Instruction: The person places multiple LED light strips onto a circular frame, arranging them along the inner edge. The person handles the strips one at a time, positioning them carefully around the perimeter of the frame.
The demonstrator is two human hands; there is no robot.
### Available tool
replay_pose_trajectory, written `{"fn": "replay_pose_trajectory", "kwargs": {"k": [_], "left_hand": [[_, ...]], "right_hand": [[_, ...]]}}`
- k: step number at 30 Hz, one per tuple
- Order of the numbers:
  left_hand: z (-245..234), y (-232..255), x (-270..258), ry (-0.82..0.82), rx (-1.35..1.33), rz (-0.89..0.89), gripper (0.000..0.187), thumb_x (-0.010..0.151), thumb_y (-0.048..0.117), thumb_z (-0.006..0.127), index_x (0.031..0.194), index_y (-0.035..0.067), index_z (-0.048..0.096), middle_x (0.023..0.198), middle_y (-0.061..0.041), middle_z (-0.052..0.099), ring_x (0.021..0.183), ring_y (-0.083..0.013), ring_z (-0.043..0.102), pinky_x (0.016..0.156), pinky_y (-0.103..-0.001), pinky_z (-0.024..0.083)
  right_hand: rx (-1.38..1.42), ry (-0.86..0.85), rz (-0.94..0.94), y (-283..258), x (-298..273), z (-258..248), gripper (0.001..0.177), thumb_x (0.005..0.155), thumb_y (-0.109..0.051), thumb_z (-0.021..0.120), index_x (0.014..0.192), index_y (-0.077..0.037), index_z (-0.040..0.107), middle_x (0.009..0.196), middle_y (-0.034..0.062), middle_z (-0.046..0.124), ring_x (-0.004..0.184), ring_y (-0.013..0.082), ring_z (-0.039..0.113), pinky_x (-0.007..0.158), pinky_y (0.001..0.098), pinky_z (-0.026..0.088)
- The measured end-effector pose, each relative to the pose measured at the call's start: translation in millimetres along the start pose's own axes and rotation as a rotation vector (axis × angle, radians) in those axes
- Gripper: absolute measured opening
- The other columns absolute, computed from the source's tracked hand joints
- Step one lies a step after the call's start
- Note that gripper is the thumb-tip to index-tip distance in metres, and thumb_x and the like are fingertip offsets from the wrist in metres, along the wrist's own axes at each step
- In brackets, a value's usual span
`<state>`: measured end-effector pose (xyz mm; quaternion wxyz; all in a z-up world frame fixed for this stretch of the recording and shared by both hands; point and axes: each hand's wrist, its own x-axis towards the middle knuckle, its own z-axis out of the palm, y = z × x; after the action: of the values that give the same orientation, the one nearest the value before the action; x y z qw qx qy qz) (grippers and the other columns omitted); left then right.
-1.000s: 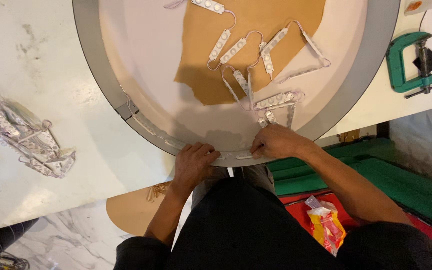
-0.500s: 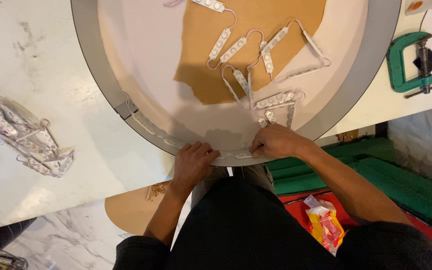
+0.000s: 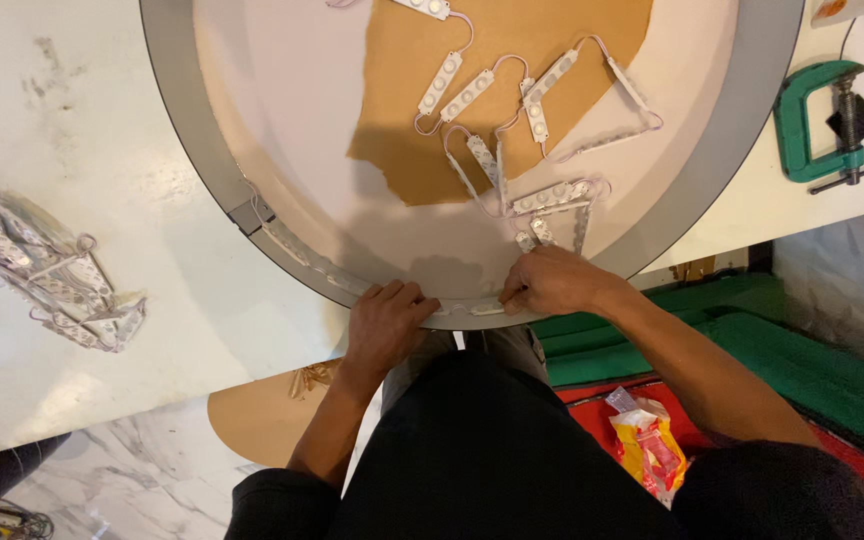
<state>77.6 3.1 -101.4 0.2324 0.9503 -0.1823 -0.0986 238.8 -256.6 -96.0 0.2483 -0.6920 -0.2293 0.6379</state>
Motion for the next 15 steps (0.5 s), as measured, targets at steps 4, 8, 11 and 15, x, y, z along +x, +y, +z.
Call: {"fn": "replay_pose_trajectory", "kwargs": {"k": [4, 8, 11, 15], "left_hand": [[3, -1, -1, -0.011, -0.048, -0.018, 0.029, 0.072, 0.011, 0.077, 0.098, 0.022, 0.073, 0.083, -0.001, 0.058, 0.078, -0.0247, 0.064, 0.068, -0.038, 0.052], [0, 2, 1, 0.056, -0.02, -0.029, 0.028, 0.074, 0.006, 0.07, 0.095, 0.024, 0.072, 0.08, 0.0, 0.056, 0.074, -0.0226, 0.062, 0.065, -0.035, 0.05], [7, -4, -3, 0.033, -0.03, 0.009, 0.028, 0.074, 0.007, 0.074, 0.098, 0.022, 0.073, 0.082, -0.002, 0.058, 0.076, -0.0232, 0.063, 0.066, -0.036, 0.051], [0, 1, 1, 0.025, -0.051, -0.027, 0.028, 0.073, 0.007, 0.072, 0.097, 0.022, 0.072, 0.081, -0.002, 0.058, 0.075, -0.0258, 0.063, 0.064, -0.038, 0.05]], "right_hand": [[-0.048, -0.013, -0.005, -8, -3, -3, 0.028, 0.091, -0.036, 0.074, 0.108, -0.015, 0.083, 0.096, 0.0127, 0.081, 0.09, 0.0341, 0.075, 0.08, 0.0447, 0.059], [-0.012, -0.001, 0.012, -7, -3, -2, 0.029, 0.09, -0.036, 0.076, 0.108, -0.014, 0.083, 0.095, 0.0104, 0.082, 0.088, 0.0291, 0.075, 0.079, 0.0412, 0.059], [0.027, -0.027, 0.02, -8, -3, -3, 0.033, 0.091, -0.036, 0.075, 0.112, -0.011, 0.082, 0.097, 0.0129, 0.081, 0.089, 0.0301, 0.074, 0.079, 0.042, 0.059], [-0.054, -0.028, -0.008, -5, 1, -1, 0.029, 0.09, -0.036, 0.075, 0.108, -0.015, 0.083, 0.095, 0.0148, 0.08, 0.088, 0.034, 0.075, 0.075, 0.0447, 0.059]]}}
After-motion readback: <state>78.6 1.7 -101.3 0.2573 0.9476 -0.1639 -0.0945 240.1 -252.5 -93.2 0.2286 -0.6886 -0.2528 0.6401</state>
